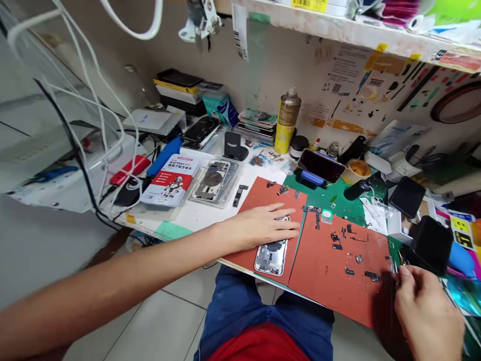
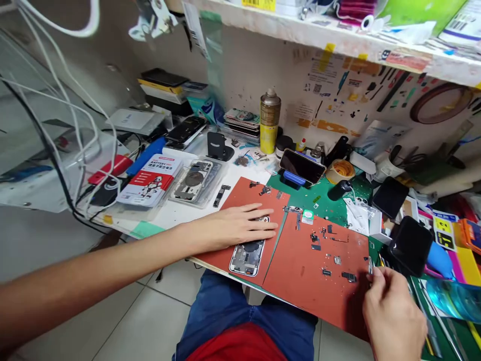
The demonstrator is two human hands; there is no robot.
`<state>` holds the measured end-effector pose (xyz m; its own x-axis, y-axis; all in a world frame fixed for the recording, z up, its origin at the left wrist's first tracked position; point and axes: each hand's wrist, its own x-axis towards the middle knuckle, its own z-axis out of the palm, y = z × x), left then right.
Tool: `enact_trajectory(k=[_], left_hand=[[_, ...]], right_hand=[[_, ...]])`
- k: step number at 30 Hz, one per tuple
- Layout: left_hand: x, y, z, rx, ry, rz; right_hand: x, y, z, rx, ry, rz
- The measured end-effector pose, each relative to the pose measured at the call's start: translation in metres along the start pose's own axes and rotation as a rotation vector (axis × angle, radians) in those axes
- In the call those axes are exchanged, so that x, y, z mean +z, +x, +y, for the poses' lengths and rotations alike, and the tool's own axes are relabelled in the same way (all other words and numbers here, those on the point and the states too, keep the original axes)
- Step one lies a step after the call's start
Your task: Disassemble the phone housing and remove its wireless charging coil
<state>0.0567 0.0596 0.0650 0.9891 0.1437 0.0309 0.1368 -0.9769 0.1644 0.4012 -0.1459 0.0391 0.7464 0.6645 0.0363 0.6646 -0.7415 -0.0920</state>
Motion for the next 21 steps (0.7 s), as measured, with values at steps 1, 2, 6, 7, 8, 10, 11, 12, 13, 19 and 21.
enact_trajectory(k=[1, 2, 6, 7, 8, 10, 11, 12, 13, 19, 21], left_hand=[[0.002, 0.006, -0.003, 0.015, 0.001, -0.004], [0.003, 0.01, -0.006, 0.027, 0.003, -0.01], [0.004, 0.013, -0.012, 0.057, 0.002, -0.02], [0.002, 0.011, -0.012, 0.058, -0.002, -0.022], [0.0, 0.007, -0.012, 0.054, -0.009, -0.027], [-0.004, -0.002, -0.01, 0.035, -0.033, -0.043], [-0.006, -0.007, -0.007, 0.019, -0.053, -0.052], [-0.007, -0.013, -0.004, -0.001, -0.076, -0.058], [-0.008, -0.018, -0.001, -0.025, -0.103, -0.063], [-0.002, -0.044, 0.023, -0.222, -0.369, -0.073], [0.002, -0.048, 0.027, -0.282, -0.492, -0.037]], right_hand=[[-0.004, -0.005, 0.0, 0.043, 0.093, 0.007], [-0.008, -0.01, -0.001, 0.093, 0.235, -0.006], [-0.007, -0.034, -0.018, 0.272, 1.051, -0.273], [-0.005, -0.04, -0.025, 0.301, 1.17, -0.365], [-0.002, -0.047, -0.033, 0.317, 1.242, -0.434], [0.002, -0.059, -0.051, 0.284, 1.289, -0.57], [0.003, -0.065, -0.059, 0.241, 1.285, -0.613], [0.004, -0.07, -0.067, 0.174, 1.267, -0.64], [0.005, -0.075, -0.074, 0.082, 1.244, -0.647], [0.013, -0.091, -0.096, -0.592, 0.977, -0.374], [0.016, -0.093, -0.098, -0.772, 0.819, -0.216]])
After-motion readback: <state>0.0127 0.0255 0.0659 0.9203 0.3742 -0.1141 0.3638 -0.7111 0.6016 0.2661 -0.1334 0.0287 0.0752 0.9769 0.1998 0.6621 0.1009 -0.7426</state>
